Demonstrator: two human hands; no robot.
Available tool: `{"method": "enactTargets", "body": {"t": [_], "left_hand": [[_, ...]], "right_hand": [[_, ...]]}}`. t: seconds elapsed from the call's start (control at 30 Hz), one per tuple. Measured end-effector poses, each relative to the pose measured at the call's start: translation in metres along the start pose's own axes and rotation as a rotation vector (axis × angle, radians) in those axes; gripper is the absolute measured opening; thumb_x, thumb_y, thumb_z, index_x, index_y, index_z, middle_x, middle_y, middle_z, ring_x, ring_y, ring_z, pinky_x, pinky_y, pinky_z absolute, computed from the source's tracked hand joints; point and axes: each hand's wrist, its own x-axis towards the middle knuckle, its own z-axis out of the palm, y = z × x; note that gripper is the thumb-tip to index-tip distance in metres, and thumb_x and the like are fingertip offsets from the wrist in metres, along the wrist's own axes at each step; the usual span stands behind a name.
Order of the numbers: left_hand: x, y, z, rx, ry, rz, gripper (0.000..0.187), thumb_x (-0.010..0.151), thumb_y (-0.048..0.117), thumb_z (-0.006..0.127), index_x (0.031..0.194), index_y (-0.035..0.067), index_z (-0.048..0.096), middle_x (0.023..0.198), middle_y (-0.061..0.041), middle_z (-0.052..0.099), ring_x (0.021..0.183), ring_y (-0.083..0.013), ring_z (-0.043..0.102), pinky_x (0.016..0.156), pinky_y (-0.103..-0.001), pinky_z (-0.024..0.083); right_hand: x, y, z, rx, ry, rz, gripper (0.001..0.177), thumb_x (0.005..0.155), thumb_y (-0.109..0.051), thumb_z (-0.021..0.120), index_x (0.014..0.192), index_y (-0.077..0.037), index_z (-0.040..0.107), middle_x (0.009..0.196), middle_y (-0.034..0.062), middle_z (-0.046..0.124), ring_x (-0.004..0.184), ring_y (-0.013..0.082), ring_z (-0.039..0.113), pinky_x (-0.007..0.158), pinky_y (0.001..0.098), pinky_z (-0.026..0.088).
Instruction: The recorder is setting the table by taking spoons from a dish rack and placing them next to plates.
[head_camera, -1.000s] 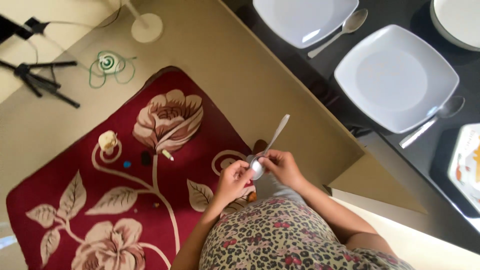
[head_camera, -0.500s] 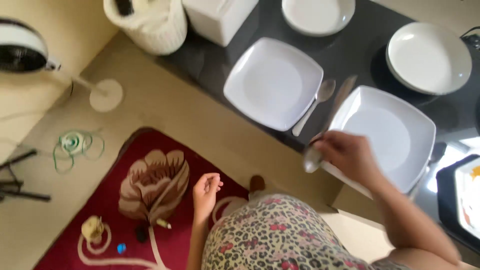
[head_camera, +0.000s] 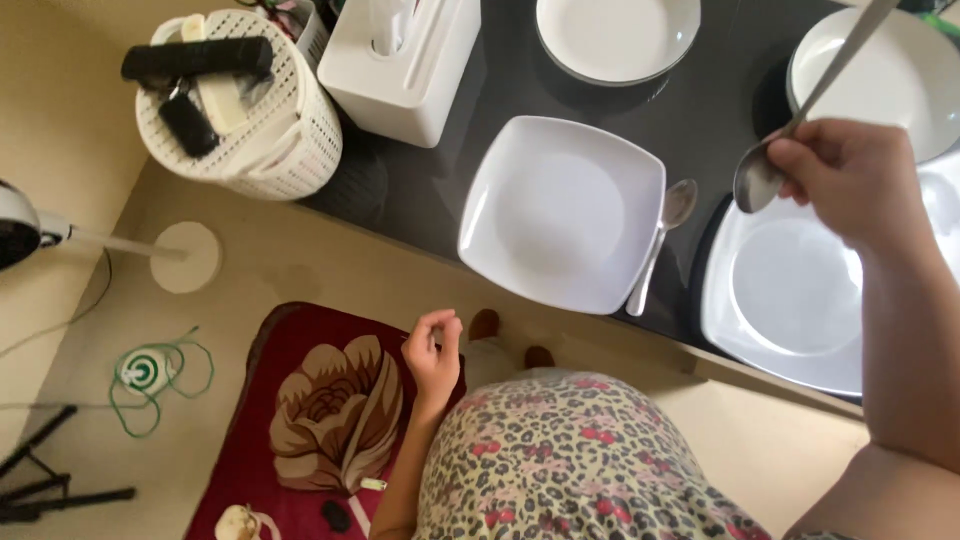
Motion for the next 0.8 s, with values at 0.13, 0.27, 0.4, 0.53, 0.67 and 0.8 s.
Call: {"method": "enactTargets", "body": {"t": [0.13, 0.27, 0.4, 0.53, 0.67, 0.8], "left_hand": [[0.063, -0.001, -0.011, 0.041, -0.041, 0.193, 0.009, 0.077, -0.001, 0.058, 0.086, -0.001, 0.056, 0.073, -0.006, 0.058, 0.062, -0.0127, 0.051, 0.059, -0.022, 0.045], [0.11, -0.003, -0.028, 0.122, -0.116, 0.348, 0.011, 0.076, 0.001, 0.059, 0.087, 0.004, 0.056, 0.07, -0.004, 0.055, 0.058, -0.0145, 0.049, 0.055, -0.023, 0.041], [0.145, -0.013, -0.037, 0.146, -0.166, 0.397, 0.01, 0.078, 0.004, 0.059, 0.087, 0.005, 0.055, 0.072, -0.004, 0.054, 0.06, -0.0156, 0.049, 0.057, -0.025, 0.042], [0.167, -0.021, -0.046, 0.176, -0.212, 0.412, 0.012, 0.074, 0.001, 0.06, 0.084, 0.006, 0.057, 0.07, -0.003, 0.055, 0.057, -0.0169, 0.048, 0.055, -0.026, 0.041], [0.187, -0.028, -0.052, 0.127, -0.281, 0.425, 0.01, 0.074, 0.002, 0.061, 0.082, 0.005, 0.057, 0.07, -0.004, 0.057, 0.057, -0.0171, 0.05, 0.055, -0.026, 0.043], [0.198, -0.037, -0.055, 0.084, -0.329, 0.487, 0.009, 0.076, 0.007, 0.062, 0.083, 0.005, 0.056, 0.071, -0.003, 0.059, 0.059, -0.0162, 0.051, 0.057, -0.026, 0.045]], "right_hand": [[0.048, -0.011, 0.03, 0.04, -0.011, 0.073, 0.011, 0.096, 0.0, 0.057, 0.1, 0.01, 0.06, 0.074, 0.0192, 0.058, 0.048, 0.0175, 0.049, 0.04, 0.0222, 0.039], [0.105, -0.054, 0.079, -0.107, -0.117, 0.065, 0.015, 0.092, -0.013, 0.061, 0.095, 0.002, 0.063, 0.07, 0.0137, 0.059, 0.049, 0.0163, 0.05, 0.045, 0.0256, 0.04], [0.182, -0.06, 0.145, 0.038, -0.171, 0.015, 0.012, 0.081, -0.011, 0.067, 0.088, -0.001, 0.067, 0.063, 0.0072, 0.061, 0.044, 0.0099, 0.049, 0.041, 0.0201, 0.039], [0.234, -0.075, 0.199, 0.063, -0.177, 0.001, 0.008, 0.079, -0.005, 0.067, 0.082, 0.002, 0.066, 0.063, 0.0098, 0.063, 0.043, 0.0106, 0.054, 0.043, 0.0169, 0.045], [0.272, -0.079, 0.231, 0.111, -0.23, 0.11, 0.009, 0.075, -0.003, 0.065, 0.078, 0.005, 0.066, 0.059, 0.0112, 0.06, 0.041, 0.0109, 0.052, 0.042, 0.0171, 0.044], [0.297, -0.071, 0.253, 0.024, -0.26, 0.216, 0.011, 0.077, -0.004, 0.062, 0.079, 0.006, 0.065, 0.064, 0.0111, 0.06, 0.044, 0.0126, 0.053, 0.047, 0.02, 0.045]]}}
